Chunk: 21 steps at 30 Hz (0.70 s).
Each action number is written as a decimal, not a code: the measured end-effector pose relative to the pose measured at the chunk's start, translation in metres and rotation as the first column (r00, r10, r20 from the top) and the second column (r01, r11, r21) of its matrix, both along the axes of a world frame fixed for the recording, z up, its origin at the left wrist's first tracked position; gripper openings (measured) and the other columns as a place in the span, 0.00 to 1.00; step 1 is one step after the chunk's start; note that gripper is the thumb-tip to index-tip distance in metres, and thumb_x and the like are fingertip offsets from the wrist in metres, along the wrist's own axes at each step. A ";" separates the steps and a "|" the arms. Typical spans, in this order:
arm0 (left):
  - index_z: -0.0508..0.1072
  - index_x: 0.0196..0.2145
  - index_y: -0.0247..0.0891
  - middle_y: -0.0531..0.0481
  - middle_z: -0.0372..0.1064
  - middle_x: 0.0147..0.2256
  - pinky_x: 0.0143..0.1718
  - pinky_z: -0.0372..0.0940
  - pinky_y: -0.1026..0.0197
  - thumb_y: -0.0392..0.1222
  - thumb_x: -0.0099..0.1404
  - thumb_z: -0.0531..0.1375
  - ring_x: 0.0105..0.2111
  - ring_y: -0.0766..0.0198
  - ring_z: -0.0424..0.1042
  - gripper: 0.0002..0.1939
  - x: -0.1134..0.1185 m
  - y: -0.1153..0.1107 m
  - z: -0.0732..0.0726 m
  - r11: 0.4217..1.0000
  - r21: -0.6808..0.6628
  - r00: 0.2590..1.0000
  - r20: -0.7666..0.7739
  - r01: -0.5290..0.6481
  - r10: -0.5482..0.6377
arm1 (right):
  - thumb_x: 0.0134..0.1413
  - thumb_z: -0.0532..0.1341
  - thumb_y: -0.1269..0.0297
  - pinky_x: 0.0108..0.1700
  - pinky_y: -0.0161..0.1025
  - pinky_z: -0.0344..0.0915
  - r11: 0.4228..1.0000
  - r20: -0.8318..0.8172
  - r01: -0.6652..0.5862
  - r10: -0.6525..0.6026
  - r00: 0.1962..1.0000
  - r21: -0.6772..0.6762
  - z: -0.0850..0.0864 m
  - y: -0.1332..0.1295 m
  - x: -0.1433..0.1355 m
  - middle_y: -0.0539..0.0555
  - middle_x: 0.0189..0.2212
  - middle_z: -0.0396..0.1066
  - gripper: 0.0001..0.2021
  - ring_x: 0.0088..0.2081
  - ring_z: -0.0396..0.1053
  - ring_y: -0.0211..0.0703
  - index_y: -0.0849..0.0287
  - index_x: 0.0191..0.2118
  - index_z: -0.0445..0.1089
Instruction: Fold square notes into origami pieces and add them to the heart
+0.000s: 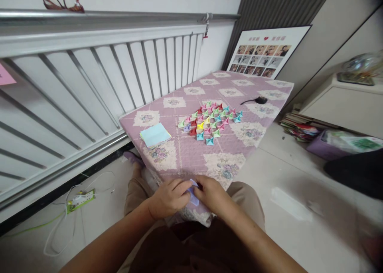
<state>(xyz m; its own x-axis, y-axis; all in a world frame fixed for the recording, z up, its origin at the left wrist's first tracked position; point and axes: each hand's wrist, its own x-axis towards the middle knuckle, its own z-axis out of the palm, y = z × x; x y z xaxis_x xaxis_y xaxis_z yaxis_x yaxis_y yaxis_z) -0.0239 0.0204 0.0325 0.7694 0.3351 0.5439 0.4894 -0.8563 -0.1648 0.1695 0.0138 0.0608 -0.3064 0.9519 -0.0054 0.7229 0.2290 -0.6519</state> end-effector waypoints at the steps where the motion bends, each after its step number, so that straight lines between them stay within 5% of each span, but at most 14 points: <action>1: 0.71 0.34 0.37 0.44 0.69 0.46 0.39 0.66 0.58 0.35 0.66 0.54 0.40 0.60 0.68 0.07 0.000 0.000 0.000 1.000 0.012 0.999 0.043 -0.022 0.022 | 0.49 0.55 0.71 0.36 0.34 0.56 1.000 -0.009 -0.007 0.007 1.000 0.004 0.000 0.000 0.001 0.51 0.30 0.72 0.07 0.33 0.67 0.39 0.57 0.32 0.69; 7: 0.71 0.36 0.35 0.44 0.70 0.38 0.38 0.68 0.57 0.35 0.67 0.50 0.37 0.60 0.69 0.10 -0.002 0.003 -0.005 0.965 -0.249 0.996 -0.019 -0.087 0.085 | 0.48 0.56 0.71 0.36 0.36 0.57 1.000 -0.029 0.024 -0.024 0.999 0.009 0.000 0.001 0.003 0.51 0.28 0.68 0.04 0.32 0.65 0.40 0.57 0.30 0.67; 14: 0.69 0.36 0.37 0.48 0.69 0.35 0.39 0.66 0.61 0.28 0.61 0.49 0.36 0.63 0.68 0.12 -0.002 0.004 -0.001 0.792 -0.605 0.988 0.053 -0.083 0.144 | 0.54 0.56 0.67 0.40 0.36 0.61 0.997 -0.266 -0.034 0.014 0.964 -0.069 0.004 -0.001 0.005 0.50 0.35 0.70 0.10 0.36 0.66 0.39 0.55 0.43 0.67; 21: 0.70 0.34 0.37 0.51 0.70 0.32 0.37 0.63 0.62 0.28 0.57 0.53 0.34 0.63 0.69 0.10 -0.003 0.009 0.000 0.684 -0.729 0.968 0.155 -0.022 0.196 | 0.58 0.57 0.57 0.45 0.39 0.63 0.990 -0.267 -0.127 0.105 0.958 -0.065 0.014 -0.006 0.016 0.54 0.43 0.70 0.18 0.40 0.67 0.42 0.54 0.53 0.62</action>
<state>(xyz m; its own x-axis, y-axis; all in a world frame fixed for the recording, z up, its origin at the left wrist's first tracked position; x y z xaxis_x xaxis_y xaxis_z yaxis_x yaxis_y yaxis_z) -0.0266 0.0294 0.0326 0.6020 0.7624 0.2374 0.5340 -0.6054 0.5901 0.1857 0.0077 0.0753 -0.4156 0.9094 0.0149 0.4958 0.2403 -0.8345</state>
